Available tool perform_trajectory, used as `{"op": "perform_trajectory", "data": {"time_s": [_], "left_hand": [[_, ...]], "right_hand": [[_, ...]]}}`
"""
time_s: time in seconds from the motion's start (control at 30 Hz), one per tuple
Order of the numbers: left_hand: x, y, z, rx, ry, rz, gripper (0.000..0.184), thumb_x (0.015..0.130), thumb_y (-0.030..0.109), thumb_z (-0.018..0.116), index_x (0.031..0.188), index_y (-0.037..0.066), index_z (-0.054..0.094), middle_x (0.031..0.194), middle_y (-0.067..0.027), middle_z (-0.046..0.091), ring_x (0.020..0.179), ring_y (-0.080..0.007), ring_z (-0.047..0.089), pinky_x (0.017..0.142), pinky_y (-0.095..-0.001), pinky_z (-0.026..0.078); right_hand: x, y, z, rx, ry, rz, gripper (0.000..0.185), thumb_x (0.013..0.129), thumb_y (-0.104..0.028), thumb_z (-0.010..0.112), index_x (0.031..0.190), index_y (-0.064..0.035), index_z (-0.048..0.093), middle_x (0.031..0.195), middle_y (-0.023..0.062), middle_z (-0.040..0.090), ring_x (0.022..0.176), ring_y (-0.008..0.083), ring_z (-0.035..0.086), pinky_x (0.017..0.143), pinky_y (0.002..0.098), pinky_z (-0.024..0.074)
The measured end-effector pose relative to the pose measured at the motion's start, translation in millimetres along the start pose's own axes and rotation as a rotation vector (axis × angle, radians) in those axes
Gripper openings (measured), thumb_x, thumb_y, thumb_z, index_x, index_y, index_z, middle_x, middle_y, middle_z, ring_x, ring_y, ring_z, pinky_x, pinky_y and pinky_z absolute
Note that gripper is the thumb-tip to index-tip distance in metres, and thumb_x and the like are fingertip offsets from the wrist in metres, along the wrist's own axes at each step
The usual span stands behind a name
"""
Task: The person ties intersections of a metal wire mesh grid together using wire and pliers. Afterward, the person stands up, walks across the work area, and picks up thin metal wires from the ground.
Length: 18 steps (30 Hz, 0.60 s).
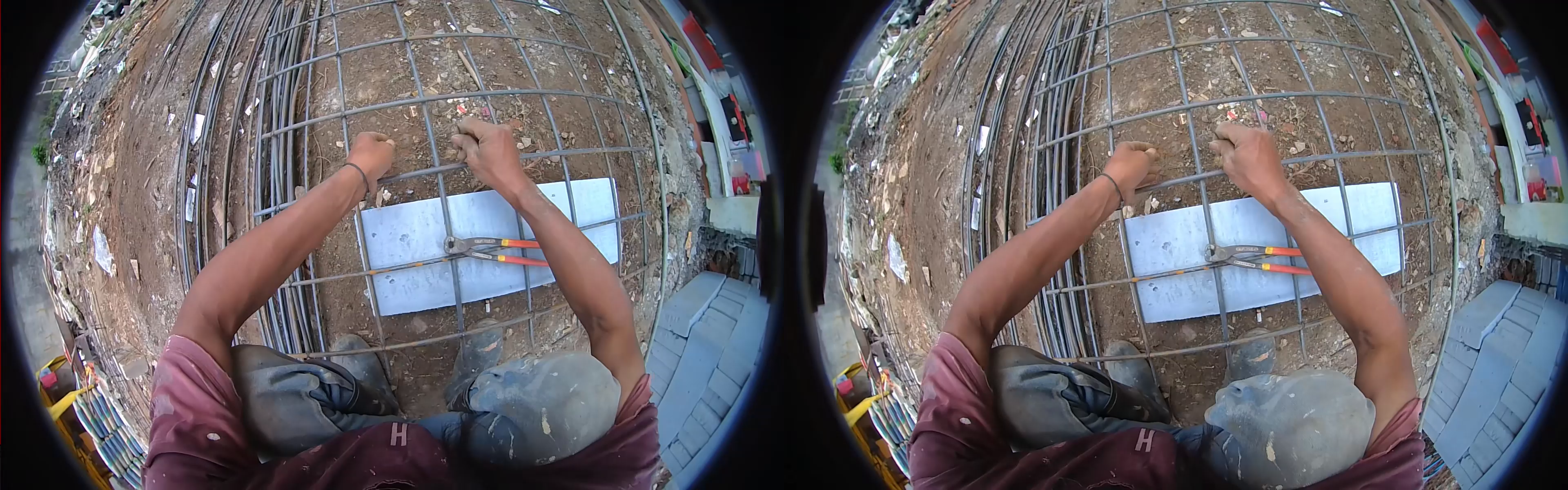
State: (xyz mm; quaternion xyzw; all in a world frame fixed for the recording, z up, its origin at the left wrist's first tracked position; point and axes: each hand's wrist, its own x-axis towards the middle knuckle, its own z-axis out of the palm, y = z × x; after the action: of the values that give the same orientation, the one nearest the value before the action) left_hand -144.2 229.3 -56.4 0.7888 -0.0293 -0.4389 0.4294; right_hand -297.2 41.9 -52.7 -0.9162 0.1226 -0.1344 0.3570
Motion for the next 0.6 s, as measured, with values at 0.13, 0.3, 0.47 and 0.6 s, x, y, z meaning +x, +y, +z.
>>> {"op": "perform_trajectory", "data": {"time_s": [0.13, 0.3, 0.47, 0.6], "left_hand": [[-10.1, 1.3, -6.6, -0.199, 0.046, 0.033, 0.049, 0.105, 0.026, 0.061, 0.136, -0.011, 0.051, 0.13, -0.0238, 0.065, 0.112, -0.032, 0.069, 0.098, -0.038, 0.058], [-6.2, 3.5, -9.2, -0.293, -0.241, -0.067, 0.048, 0.105, 0.023, 0.062, 0.136, -0.011, 0.051, 0.131, -0.0264, 0.064, 0.122, -0.0333, 0.066, 0.106, -0.0414, 0.056], [-1.3, 7.3, 5.1, -0.31, -0.237, -0.063, 0.04, 0.104, 0.016, 0.063, 0.134, -0.009, 0.056, 0.129, -0.0248, 0.067, 0.116, -0.0313, 0.069, 0.101, -0.0376, 0.059], [-10.5, -14.5, 20.1, -0.112, -0.081, 0.317, 0.027, 0.101, 0.015, 0.068, 0.118, -0.005, 0.071, 0.109, -0.0161, 0.076, 0.1, -0.0224, 0.074, 0.088, -0.03, 0.06]], "right_hand": [[-3.5, -4.7, 10.1, 0.415, 0.041, 0.34, 0.011, 0.095, -0.002, 0.065, 0.085, 0.0003, 0.063, 0.074, 0.0085, 0.07, 0.069, 0.0153, 0.072, 0.061, 0.0311, 0.0566], [-1.0, 3.3, 6.7, 0.441, -0.077, 0.266, 0.01, 0.099, 0.0, 0.06, 0.09, 0.0008, 0.066, 0.082, 0.0068, 0.073, 0.072, 0.0106, 0.07, 0.065, 0.0263, 0.0571], [-0.4, 8.0, 5.8, 0.521, -0.126, 0.235, 0.01, 0.098, -0.001, 0.061, 0.09, 0.0006, 0.068, 0.082, 0.0071, 0.073, 0.072, 0.0112, 0.067, 0.068, 0.028, 0.055], [-10.5, 1.9, 3.8, 0.302, 0.017, 0.177, 0.009, 0.094, -0.008, 0.066, 0.088, -0.0022, 0.071, 0.075, 0.0093, 0.073, 0.068, 0.0172, 0.068, 0.065, 0.0355, 0.0538]]}}
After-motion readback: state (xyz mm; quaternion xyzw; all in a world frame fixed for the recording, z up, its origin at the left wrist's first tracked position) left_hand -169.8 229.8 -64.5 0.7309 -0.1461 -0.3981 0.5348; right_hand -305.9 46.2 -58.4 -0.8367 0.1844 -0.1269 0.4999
